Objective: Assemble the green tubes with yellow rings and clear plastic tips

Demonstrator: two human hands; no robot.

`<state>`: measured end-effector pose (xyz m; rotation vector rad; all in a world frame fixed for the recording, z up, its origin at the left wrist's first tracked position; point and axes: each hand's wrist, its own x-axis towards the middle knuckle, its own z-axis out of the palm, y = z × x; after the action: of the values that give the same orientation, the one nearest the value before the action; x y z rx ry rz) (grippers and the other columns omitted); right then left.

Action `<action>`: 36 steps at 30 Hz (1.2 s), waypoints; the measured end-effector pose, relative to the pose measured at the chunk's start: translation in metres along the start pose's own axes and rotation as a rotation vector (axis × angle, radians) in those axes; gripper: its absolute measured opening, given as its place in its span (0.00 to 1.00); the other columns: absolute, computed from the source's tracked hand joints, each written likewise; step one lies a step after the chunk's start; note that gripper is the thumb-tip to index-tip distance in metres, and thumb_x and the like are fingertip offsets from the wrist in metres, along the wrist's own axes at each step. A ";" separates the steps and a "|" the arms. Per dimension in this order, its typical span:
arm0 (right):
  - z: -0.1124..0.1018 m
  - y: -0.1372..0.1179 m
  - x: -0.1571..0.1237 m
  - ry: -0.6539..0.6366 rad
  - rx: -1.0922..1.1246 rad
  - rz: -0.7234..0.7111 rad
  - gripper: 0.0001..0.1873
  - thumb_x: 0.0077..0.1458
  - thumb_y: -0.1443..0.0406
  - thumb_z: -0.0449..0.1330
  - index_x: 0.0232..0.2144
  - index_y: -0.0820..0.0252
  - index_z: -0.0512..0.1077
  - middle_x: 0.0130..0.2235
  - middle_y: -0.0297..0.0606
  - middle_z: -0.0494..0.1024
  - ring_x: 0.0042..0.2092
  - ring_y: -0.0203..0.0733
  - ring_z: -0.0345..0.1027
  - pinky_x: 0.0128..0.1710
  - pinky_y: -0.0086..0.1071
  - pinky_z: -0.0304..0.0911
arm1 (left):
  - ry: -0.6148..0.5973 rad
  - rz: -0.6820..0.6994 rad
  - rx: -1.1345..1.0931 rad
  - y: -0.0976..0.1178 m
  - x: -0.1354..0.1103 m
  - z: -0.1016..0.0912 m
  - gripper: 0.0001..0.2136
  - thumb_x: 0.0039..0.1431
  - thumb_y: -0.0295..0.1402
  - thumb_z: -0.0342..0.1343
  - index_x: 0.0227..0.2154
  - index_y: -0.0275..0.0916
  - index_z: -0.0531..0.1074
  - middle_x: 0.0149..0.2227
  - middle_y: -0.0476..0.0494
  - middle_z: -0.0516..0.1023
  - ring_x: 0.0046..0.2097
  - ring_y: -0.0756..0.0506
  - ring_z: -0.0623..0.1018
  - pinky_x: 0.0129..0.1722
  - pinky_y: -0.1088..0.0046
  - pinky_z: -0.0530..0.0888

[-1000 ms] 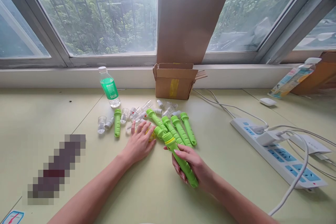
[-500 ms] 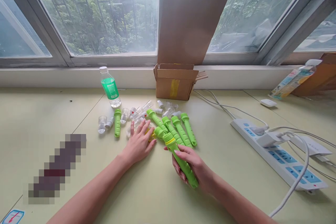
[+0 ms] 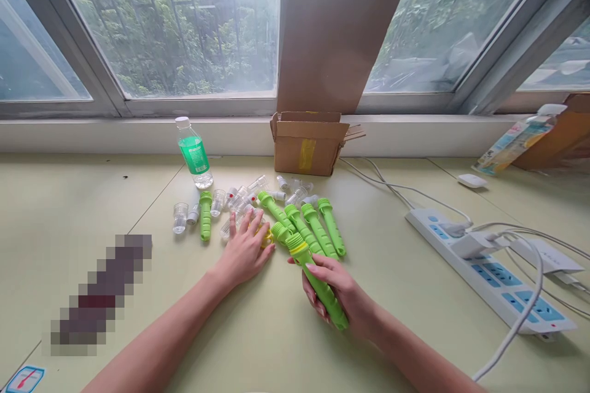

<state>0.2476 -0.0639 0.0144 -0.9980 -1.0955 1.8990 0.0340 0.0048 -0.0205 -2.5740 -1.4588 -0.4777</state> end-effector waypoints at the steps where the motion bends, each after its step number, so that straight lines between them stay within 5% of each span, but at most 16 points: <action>1: 0.000 0.000 0.000 0.002 -0.001 0.001 0.20 0.57 0.58 0.54 0.49 0.63 0.65 0.20 0.29 0.67 0.16 0.31 0.56 0.13 0.23 0.54 | 0.001 0.007 -0.001 0.000 0.000 0.000 0.20 0.64 0.43 0.42 0.54 0.42 0.64 0.63 0.39 0.58 0.66 0.34 0.50 0.63 0.43 0.44; 25: -0.001 0.002 0.000 0.027 -0.002 0.001 0.20 0.56 0.57 0.54 0.48 0.62 0.66 0.21 0.29 0.67 0.16 0.30 0.55 0.13 0.23 0.55 | 0.097 -0.026 -0.077 0.008 0.001 -0.005 0.28 0.63 0.35 0.46 0.64 0.36 0.46 0.60 0.31 0.61 0.62 0.37 0.61 0.63 0.48 0.47; 30: 0.000 0.001 0.000 0.013 -0.004 0.005 0.21 0.56 0.57 0.54 0.48 0.63 0.66 0.21 0.29 0.67 0.17 0.31 0.56 0.13 0.23 0.55 | 0.084 -0.059 -0.053 0.008 0.001 -0.003 0.26 0.63 0.34 0.46 0.63 0.45 0.51 0.61 0.34 0.60 0.62 0.37 0.62 0.62 0.45 0.48; 36: -0.001 0.001 0.000 0.015 -0.001 0.011 0.21 0.56 0.57 0.55 0.48 0.62 0.66 0.20 0.29 0.67 0.17 0.31 0.56 0.13 0.23 0.55 | 0.096 -0.071 -0.049 0.008 0.000 -0.002 0.24 0.63 0.36 0.45 0.61 0.39 0.55 0.61 0.33 0.60 0.60 0.36 0.64 0.62 0.46 0.49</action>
<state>0.2483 -0.0644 0.0133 -1.0194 -1.0843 1.8965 0.0404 -0.0001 -0.0188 -2.5042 -1.5283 -0.6453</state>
